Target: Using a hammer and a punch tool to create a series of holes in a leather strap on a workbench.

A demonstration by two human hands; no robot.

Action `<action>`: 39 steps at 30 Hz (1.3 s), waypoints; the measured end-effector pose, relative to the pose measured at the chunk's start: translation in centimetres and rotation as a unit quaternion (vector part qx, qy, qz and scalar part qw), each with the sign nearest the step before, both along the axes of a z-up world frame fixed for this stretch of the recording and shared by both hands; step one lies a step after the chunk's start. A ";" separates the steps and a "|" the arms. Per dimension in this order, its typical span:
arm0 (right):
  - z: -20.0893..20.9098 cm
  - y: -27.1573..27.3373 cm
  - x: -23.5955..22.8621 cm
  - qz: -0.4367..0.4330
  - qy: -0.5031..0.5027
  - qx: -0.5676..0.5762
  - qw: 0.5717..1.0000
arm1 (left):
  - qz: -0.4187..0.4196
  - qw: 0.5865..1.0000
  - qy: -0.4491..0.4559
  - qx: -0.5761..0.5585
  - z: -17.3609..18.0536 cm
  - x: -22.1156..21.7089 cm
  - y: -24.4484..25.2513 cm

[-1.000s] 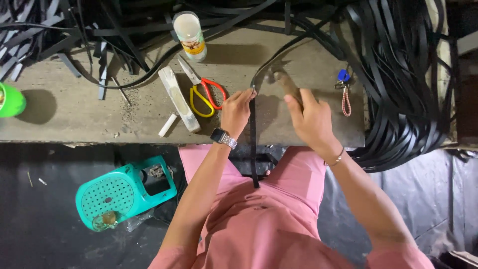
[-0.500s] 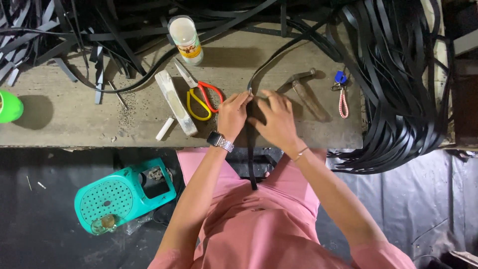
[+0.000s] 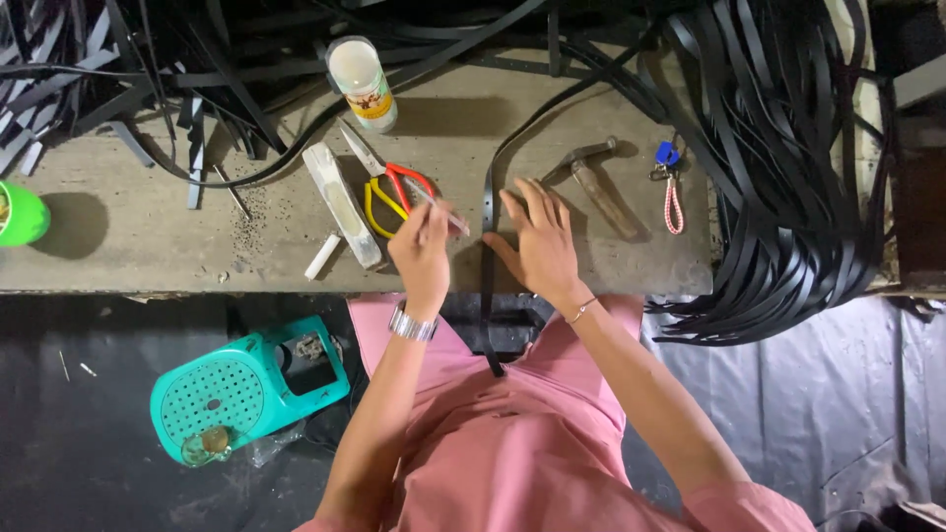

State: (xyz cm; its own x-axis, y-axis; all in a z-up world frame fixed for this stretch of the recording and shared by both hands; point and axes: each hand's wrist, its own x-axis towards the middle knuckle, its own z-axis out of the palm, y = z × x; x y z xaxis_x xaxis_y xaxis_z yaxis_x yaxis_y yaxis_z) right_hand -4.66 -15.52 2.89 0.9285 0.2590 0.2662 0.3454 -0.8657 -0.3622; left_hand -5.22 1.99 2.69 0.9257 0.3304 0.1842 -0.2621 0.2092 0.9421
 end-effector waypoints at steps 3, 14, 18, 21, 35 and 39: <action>-0.1 -0.2 -0.2 0.020 -0.019 0.014 1.000 | -0.033 0.990 0.056 0.122 -0.9 -4.4 1.4; -0.7 1.3 1.0 0.088 -0.072 -0.105 0.988 | -0.144 0.971 0.180 0.062 -2.6 -12.8 -0.9; 0.9 3.1 1.9 0.119 -0.009 -0.129 0.984 | -0.160 0.970 0.180 0.016 -1.4 -12.2 -0.8; 1.4 4.7 2.0 0.152 0.041 -0.135 0.978 | -0.135 0.981 0.136 0.009 1.2 -11.0 0.4; 0.2 -0.2 -4.8 0.371 -0.117 0.010 0.921 | -0.085 0.991 0.080 0.068 4.9 -9.7 3.3; -0.2 -0.3 0.3 0.156 -0.089 -0.079 0.981 | -0.092 0.991 0.082 0.053 5.6 -9.9 3.3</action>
